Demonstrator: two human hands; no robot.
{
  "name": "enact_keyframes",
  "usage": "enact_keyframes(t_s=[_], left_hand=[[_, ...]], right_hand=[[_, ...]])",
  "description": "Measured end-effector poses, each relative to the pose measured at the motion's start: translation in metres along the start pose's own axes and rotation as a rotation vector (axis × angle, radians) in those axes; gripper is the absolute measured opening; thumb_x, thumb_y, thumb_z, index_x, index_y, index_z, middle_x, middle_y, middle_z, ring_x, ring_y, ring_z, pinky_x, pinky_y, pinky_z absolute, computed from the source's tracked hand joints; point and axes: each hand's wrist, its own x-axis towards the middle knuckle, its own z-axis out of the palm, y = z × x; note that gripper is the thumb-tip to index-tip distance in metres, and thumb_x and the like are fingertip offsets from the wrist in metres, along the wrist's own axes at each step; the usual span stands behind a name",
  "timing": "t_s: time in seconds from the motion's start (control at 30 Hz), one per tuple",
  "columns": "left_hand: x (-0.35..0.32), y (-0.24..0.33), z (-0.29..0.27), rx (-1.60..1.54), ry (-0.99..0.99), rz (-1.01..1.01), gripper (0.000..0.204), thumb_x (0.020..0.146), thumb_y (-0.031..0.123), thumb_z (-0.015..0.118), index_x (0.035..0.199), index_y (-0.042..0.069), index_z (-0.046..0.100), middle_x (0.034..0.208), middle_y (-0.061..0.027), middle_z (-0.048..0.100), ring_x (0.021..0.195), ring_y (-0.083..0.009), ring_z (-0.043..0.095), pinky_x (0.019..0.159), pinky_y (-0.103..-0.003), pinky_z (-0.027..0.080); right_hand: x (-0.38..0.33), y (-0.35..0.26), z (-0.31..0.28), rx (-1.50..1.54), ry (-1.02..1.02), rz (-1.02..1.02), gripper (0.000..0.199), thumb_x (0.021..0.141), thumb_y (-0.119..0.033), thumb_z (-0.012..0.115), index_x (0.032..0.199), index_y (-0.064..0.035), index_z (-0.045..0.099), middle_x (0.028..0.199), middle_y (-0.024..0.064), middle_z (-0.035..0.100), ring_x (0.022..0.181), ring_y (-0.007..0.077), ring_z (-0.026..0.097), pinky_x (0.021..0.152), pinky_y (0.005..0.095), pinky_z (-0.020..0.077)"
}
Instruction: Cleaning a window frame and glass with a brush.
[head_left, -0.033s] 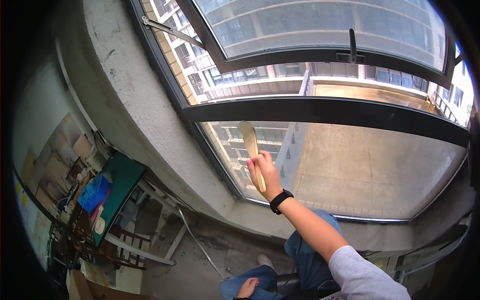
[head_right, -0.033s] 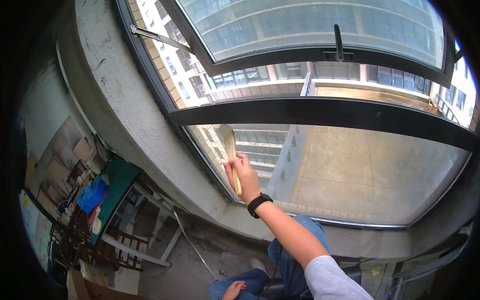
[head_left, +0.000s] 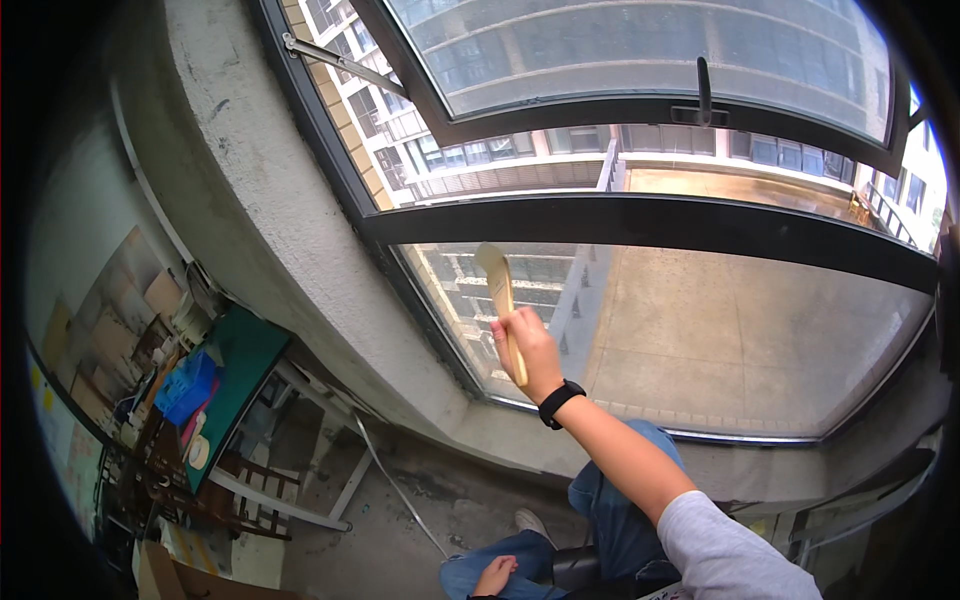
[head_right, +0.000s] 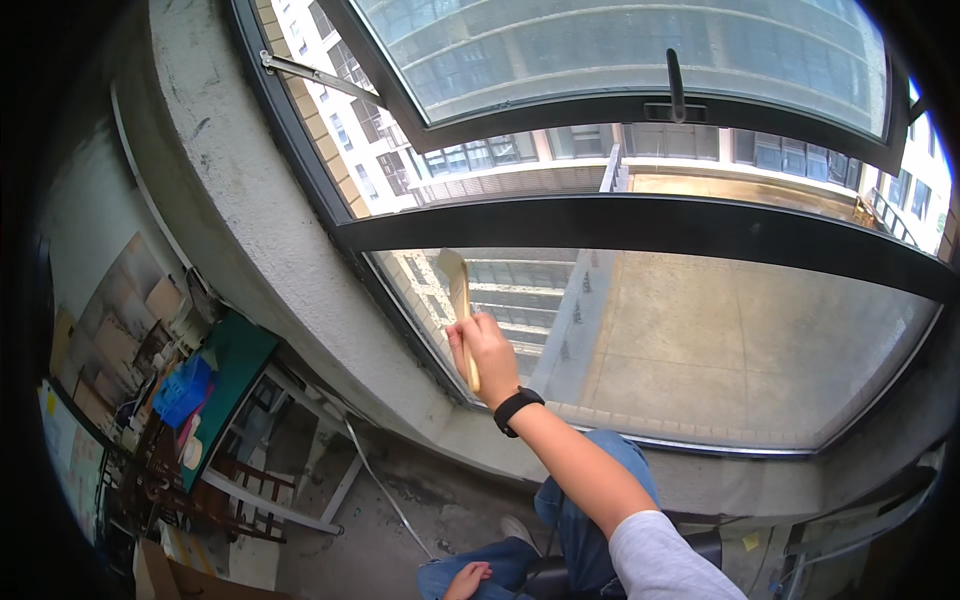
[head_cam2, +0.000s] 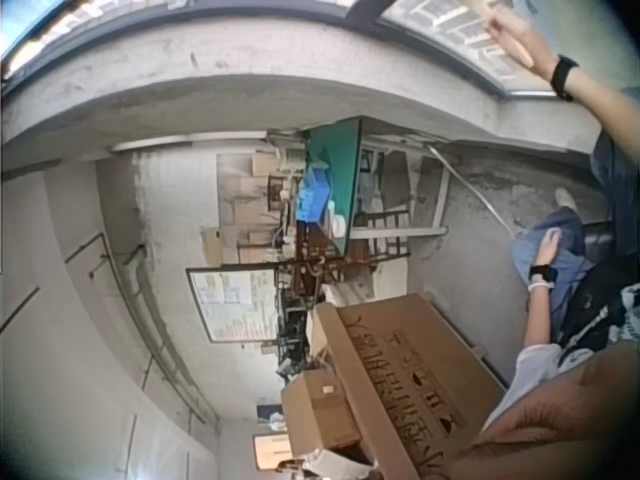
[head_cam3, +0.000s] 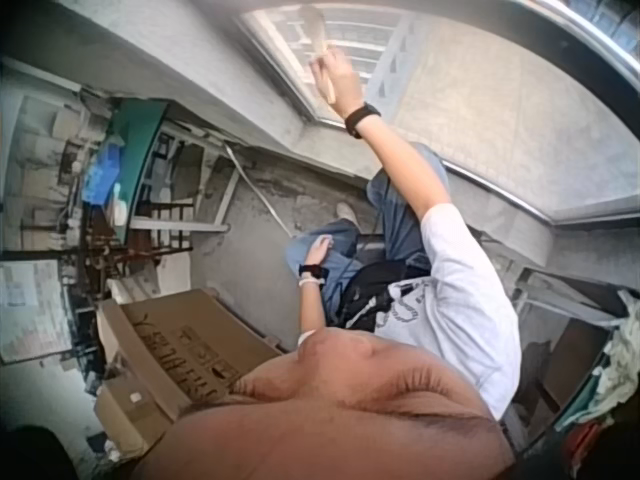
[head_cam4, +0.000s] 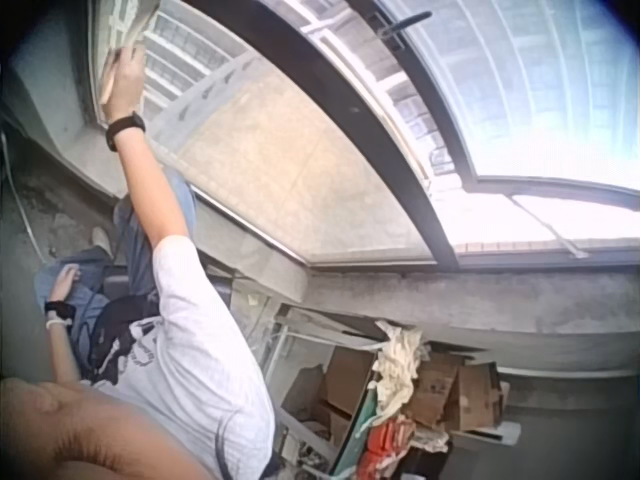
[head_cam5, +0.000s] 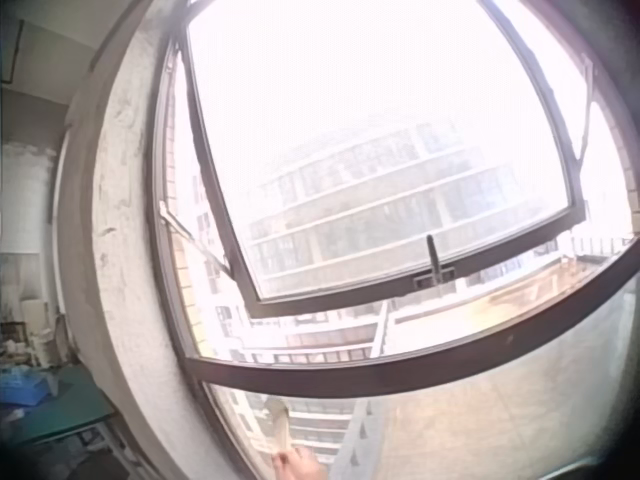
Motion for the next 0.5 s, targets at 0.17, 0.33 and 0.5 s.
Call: enact_keyframes(t_s=[0.17, 0.33, 0.5], left_hand=[[-0.034, 0.063, 0.012, 0.057, 0.01, -0.004, 0.029, 0.091, 0.024, 0.046, 0.106, 0.002, 0.057, 0.09, -0.0077, 0.062, 0.084, -0.0158, 0.057, 0.078, -0.027, 0.045], [-0.033, 0.054, 0.01, 0.031, 0.024, 0.034, 0.028, 0.092, 0.023, 0.045, 0.105, 0.002, 0.056, 0.089, -0.0069, 0.062, 0.083, -0.0152, 0.057, 0.077, -0.027, 0.045], [-0.031, 0.055, 0.01, 0.022, 0.007, 0.004, 0.028, 0.092, 0.023, 0.045, 0.105, 0.002, 0.056, 0.09, -0.0072, 0.062, 0.084, -0.0155, 0.057, 0.078, -0.028, 0.045]], right_hand=[[-0.012, 0.005, 0.001, -0.075, -0.232, 0.127, 0.014, 0.084, -0.013, 0.054, 0.076, -0.0037, 0.048, 0.071, 0.0131, 0.055, 0.065, 0.032, 0.057, 0.054, 0.0396, 0.0449], [-0.004, 0.001, -0.002, 0.126, -0.225, -0.134, 0.014, 0.08, -0.012, 0.059, 0.075, -0.004, 0.049, 0.07, 0.014, 0.055, 0.068, 0.0327, 0.056, 0.057, 0.0383, 0.0454], [-0.007, 0.001, -0.002, 0.193, -0.045, -0.006, 0.016, 0.078, -0.004, 0.057, 0.089, -0.0034, 0.045, 0.084, 0.0154, 0.048, 0.069, 0.0344, 0.054, 0.059, 0.0375, 0.0446]])
